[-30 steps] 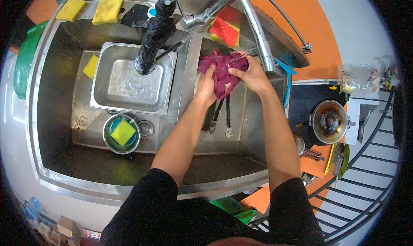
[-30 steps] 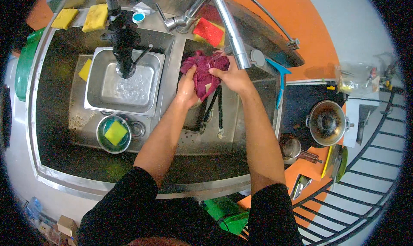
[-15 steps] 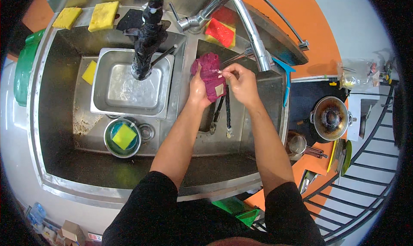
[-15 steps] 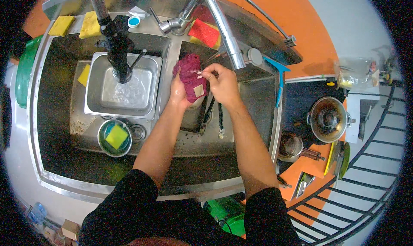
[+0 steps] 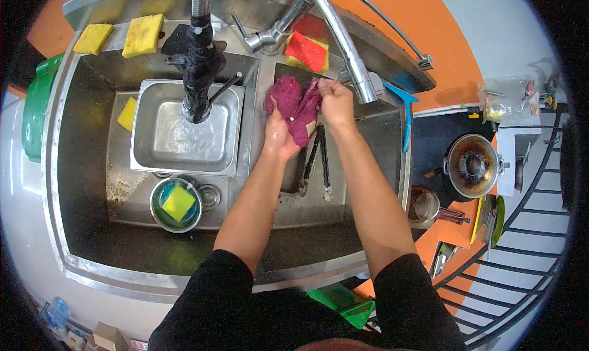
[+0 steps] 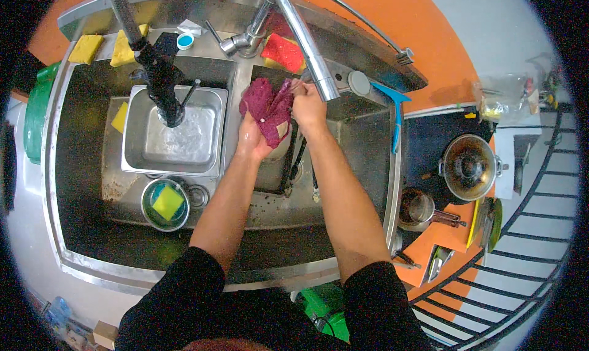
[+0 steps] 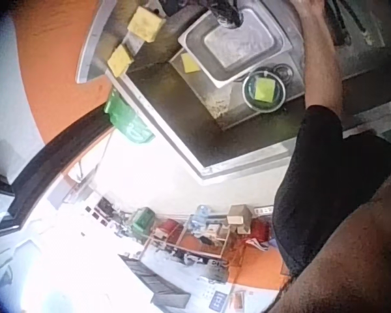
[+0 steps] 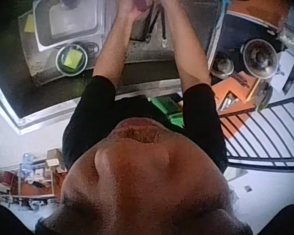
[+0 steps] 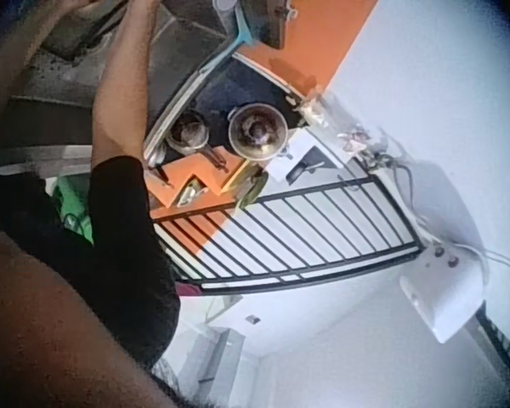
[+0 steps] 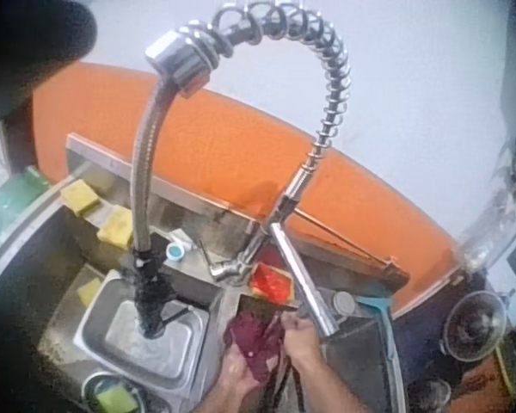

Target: The person wipes down a white countertop with a purple cloth, moves a metal tray containing plastic-wrapped food to a sink, scrapes remaining food into a green waste bin, and rinses the tray and the purple cloth under a faucet in a industrial sink.

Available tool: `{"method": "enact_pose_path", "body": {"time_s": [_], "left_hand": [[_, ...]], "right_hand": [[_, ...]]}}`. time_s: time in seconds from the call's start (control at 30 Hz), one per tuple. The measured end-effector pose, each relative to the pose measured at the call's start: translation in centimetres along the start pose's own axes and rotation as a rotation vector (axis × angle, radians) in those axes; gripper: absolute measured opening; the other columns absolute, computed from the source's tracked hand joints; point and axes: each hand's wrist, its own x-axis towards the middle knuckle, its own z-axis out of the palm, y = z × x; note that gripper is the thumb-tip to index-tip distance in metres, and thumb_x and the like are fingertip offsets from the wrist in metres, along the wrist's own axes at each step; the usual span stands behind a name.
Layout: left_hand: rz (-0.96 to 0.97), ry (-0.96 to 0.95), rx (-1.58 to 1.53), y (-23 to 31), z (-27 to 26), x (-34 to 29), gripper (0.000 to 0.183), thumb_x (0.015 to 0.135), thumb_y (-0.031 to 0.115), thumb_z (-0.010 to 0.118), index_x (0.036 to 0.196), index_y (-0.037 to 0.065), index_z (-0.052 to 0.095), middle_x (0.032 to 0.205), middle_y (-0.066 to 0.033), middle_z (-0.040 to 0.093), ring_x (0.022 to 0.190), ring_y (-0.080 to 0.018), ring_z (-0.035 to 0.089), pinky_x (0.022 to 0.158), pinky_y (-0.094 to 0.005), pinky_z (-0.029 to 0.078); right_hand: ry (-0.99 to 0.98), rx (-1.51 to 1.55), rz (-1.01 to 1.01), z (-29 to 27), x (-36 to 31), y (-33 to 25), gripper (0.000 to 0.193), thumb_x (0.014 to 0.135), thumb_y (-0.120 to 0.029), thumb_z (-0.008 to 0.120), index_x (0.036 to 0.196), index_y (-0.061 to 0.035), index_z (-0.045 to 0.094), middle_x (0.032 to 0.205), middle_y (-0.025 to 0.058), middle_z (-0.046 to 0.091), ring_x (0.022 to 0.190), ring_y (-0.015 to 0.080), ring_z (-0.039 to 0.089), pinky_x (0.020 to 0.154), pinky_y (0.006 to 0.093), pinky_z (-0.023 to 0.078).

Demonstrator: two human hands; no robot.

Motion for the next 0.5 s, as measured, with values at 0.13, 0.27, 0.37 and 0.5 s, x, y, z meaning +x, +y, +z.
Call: {"method": "enact_pose_path", "body": {"time_s": [0.13, 0.27, 0.37, 0.5], "left_hand": [[0.008, 0.049, 0.013, 0.2, 0.4, 0.0, 0.050, 0.101, 0.048, 0.040, 0.130, 0.010, 0.054, 0.126, -0.0098, 0.060, 0.113, -0.0250, 0.059, 0.100, -0.0400, 0.047], [0.055, 0.065, -0.014, 0.4, 1.4, -0.4, 0.051, 0.103, 0.049, 0.034, 0.129, 0.010, 0.055, 0.127, -0.0094, 0.060, 0.114, -0.0255, 0.059, 0.100, -0.0410, 0.047], [0.024, 0.140, 0.040, 0.4, 0.4, -0.5, 0.053, 0.103, 0.050, 0.031, 0.129, 0.010, 0.055, 0.127, -0.0090, 0.060, 0.115, -0.0258, 0.059, 0.101, -0.0425, 0.046], [-0.056, 0.057, -0.039, 0.4, 0.2, -0.2, 0.061, 0.098, 0.060, 0.035, 0.129, 0.011, 0.054, 0.124, -0.0096, 0.061, 0.115, -0.0259, 0.058, 0.100, -0.0448, 0.046]], "right_hand": [[0.064, 0.370, 0.238, 1.1, -0.1, 0.1, 0.041, 0.101, -0.040, 0.050, 0.096, -0.0024, 0.063, 0.088, 0.0050, 0.065, 0.078, 0.0147, 0.058, 0.077, 0.0329, 0.048], [-0.214, 0.486, 0.271, 1.4, -1.5, 0.2, 0.043, 0.097, -0.041, 0.056, 0.113, -0.0021, 0.064, 0.101, 0.0063, 0.067, 0.090, 0.0144, 0.061, 0.083, 0.0327, 0.048], [-0.244, 0.376, 0.144, 1.2, -2.2, -0.5, 0.032, 0.092, -0.028, 0.067, 0.109, -0.0008, 0.068, 0.102, 0.0077, 0.069, 0.094, 0.0132, 0.063, 0.084, 0.0318, 0.049], [-0.218, -0.182, -0.133, 0.6, -1.4, -1.7, 0.019, 0.089, -0.019, 0.067, 0.091, -0.0003, 0.071, 0.078, 0.0093, 0.071, 0.071, 0.0177, 0.066, 0.072, 0.0344, 0.051]]}}
